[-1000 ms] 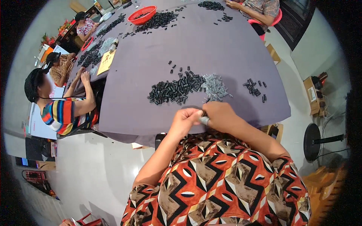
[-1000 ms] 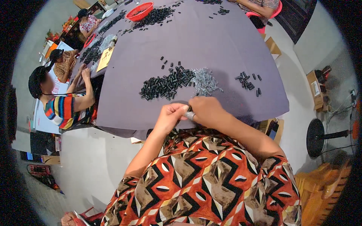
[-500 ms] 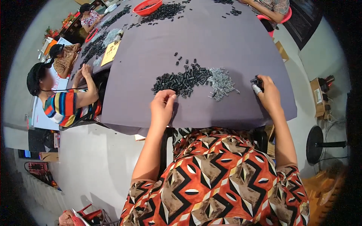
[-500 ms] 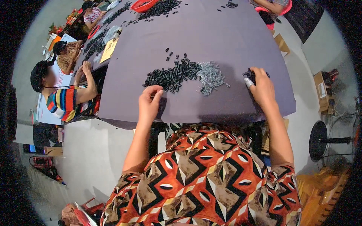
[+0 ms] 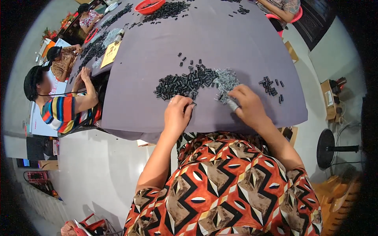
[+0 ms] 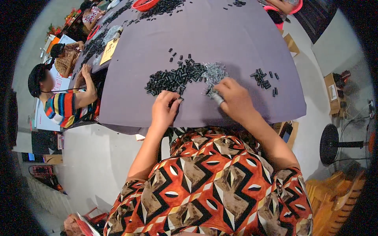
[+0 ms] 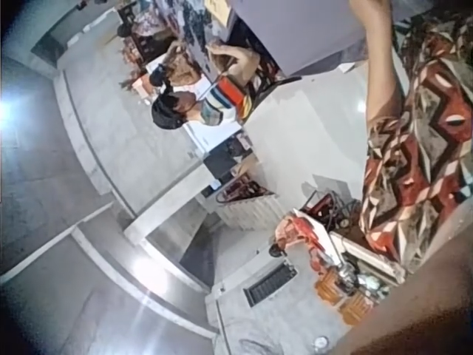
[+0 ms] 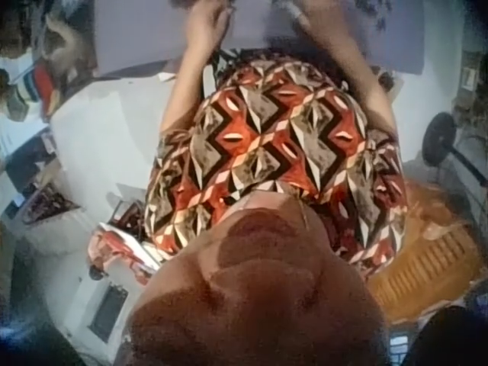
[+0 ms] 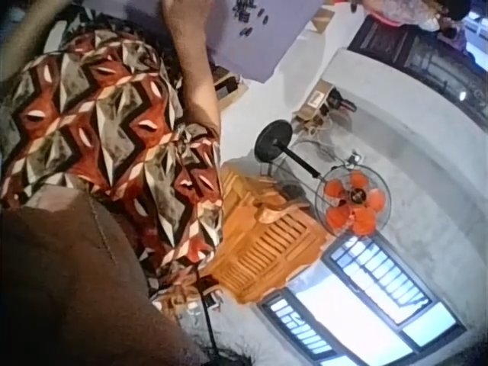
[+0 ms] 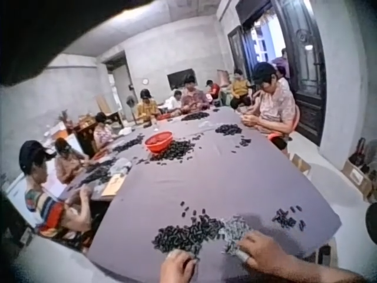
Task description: Manually assembling small black plastic components on a workbench.
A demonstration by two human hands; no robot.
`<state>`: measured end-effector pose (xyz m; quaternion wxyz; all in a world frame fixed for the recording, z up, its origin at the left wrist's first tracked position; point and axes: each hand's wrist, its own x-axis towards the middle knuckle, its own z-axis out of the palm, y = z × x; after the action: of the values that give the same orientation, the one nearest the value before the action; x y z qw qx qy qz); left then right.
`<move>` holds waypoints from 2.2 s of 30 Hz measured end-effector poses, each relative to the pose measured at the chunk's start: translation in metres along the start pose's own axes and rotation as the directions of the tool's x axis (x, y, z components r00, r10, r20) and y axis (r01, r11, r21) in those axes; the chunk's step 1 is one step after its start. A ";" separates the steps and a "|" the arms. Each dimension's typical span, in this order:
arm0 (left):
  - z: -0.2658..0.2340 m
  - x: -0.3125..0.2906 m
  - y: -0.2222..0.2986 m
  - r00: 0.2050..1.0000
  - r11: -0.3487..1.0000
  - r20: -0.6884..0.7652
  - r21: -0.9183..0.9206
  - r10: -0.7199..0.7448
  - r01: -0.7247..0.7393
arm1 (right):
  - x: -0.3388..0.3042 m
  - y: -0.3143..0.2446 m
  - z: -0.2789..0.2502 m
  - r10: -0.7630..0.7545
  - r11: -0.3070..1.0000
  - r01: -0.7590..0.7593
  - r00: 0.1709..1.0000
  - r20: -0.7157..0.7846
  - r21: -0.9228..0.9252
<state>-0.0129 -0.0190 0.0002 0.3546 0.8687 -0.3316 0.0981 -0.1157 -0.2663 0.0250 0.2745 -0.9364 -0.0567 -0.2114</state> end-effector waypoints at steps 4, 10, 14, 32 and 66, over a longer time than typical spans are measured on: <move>-0.009 0.002 -0.005 0.988 0.959 -0.011 -0.241 -0.155 0.148 | 0.017 -0.012 0.021 -0.135 0.990 0.136 0.990 0.051 -0.023; -0.026 0.002 -0.031 0.939 0.920 -0.154 -0.300 -0.309 0.253 | 0.025 -0.009 0.039 -0.106 0.986 0.119 0.988 0.111 -0.114; -0.020 0.001 -0.023 0.961 0.943 -0.122 -0.257 -0.248 0.210 | 0.027 -0.011 0.048 -0.167 0.966 0.173 0.985 0.050 -0.194; 0.002 0.005 0.003 0.997 0.998 0.059 0.041 0.045 -0.048 | 0.012 -0.019 0.049 -0.131 0.984 0.119 0.988 0.087 0.136; -0.029 0.016 0.053 0.904 0.282 0.412 -0.859 -0.118 0.428 | 0.000 -0.011 0.053 -0.227 0.952 0.228 0.973 -0.032 0.205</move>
<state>-0.0328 -0.0354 0.0568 0.7504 0.5526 -0.2155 -0.2917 -0.0987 -0.2283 -0.0099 0.3445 -0.8891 -0.1847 -0.2382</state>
